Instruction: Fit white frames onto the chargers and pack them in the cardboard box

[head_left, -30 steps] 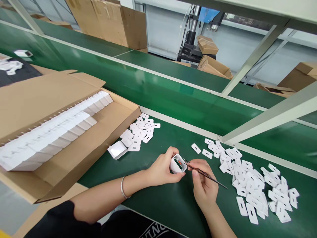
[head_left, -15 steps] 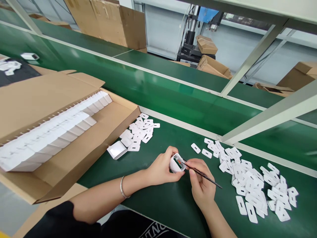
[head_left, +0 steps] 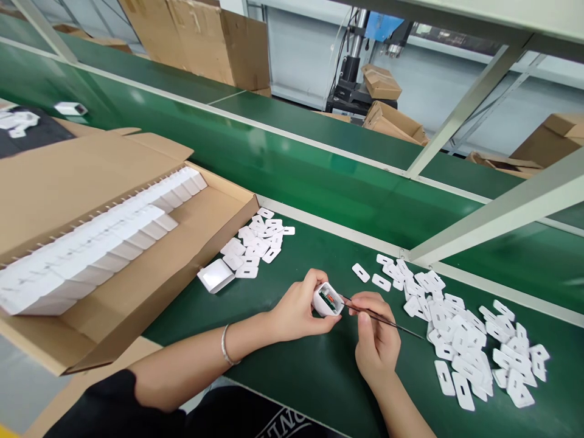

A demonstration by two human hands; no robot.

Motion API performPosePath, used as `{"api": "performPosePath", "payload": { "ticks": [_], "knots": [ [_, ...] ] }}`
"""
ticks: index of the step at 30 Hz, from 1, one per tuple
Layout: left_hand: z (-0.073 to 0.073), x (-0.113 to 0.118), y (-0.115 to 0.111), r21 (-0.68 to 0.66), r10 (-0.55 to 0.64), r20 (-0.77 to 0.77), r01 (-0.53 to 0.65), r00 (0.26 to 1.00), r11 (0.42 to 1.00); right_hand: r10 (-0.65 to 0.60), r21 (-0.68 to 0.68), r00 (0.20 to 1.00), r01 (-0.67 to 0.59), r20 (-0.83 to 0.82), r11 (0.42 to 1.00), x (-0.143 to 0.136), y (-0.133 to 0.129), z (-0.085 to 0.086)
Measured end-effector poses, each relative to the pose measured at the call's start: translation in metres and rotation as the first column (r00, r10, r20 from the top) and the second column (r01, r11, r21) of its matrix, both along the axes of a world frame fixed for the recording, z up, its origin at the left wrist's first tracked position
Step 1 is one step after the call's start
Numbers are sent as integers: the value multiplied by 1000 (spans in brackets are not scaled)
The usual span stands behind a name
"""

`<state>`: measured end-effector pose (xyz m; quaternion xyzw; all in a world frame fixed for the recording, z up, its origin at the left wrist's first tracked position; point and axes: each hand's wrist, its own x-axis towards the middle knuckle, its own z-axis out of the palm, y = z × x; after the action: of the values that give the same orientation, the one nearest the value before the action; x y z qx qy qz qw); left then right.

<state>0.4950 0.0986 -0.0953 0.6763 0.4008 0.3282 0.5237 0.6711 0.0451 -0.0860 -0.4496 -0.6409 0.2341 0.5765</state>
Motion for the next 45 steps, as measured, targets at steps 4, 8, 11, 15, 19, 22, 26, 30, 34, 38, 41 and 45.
{"api": "performPosePath", "payload": {
  "ticks": [4, 8, 11, 15, 19, 22, 26, 30, 34, 38, 41, 45],
  "knots": [
    [1, 0, 1, 15, -29, -4, 29, 1000, 999, 19, 15, 1000, -19, -22, 1000, -1, 1, 2],
    [-2, -2, 2, 39, -19, -34, 21, 999, 999, 52, -20, 998, -51, 42, 999, 2, 0, 2],
    [-3, -2, 3, 54, 7, -72, -3, 997, 999, 78, -64, 990, -71, 114, 995, 3, 0, 0],
    [0, -1, 5, 66, 16, -83, -11, 996, 998, -66, 24, 997, 65, 42, 998, 8, 3, -8],
    [1, -2, 9, 100, 127, -97, -117, 987, 988, -266, 23, 940, 268, 212, 963, 18, 14, -15],
    [-1, -4, 15, 24, 211, -45, -211, 976, 977, -159, -52, 832, 220, 531, 974, 23, 25, -19],
    [0, -4, 20, -94, 227, 49, -222, 973, 971, -27, -114, 724, 145, 689, 983, 25, 33, -28],
    [4, -4, 19, -120, 187, 74, -177, 980, 977, -164, -51, 667, 290, 726, 956, 38, 38, -37],
    [3, -5, 16, -66, 123, 69, -118, 990, 991, -290, 5, 600, 430, 746, 903, 58, 46, -46],
    [1, -4, 12, 27, 47, 80, -50, 996, 998, -278, -44, 633, 444, 723, 895, 65, 50, -48],
    [-1, -5, 11, 92, -4, 101, -5, 995, 996, -275, -120, 742, 430, 611, 895, 56, 46, -38],
    [-3, -10, 12, 209, -54, 116, 29, 992, 977, -225, -148, 902, 296, 369, 944, 35, 32, -14]
  ]
}}
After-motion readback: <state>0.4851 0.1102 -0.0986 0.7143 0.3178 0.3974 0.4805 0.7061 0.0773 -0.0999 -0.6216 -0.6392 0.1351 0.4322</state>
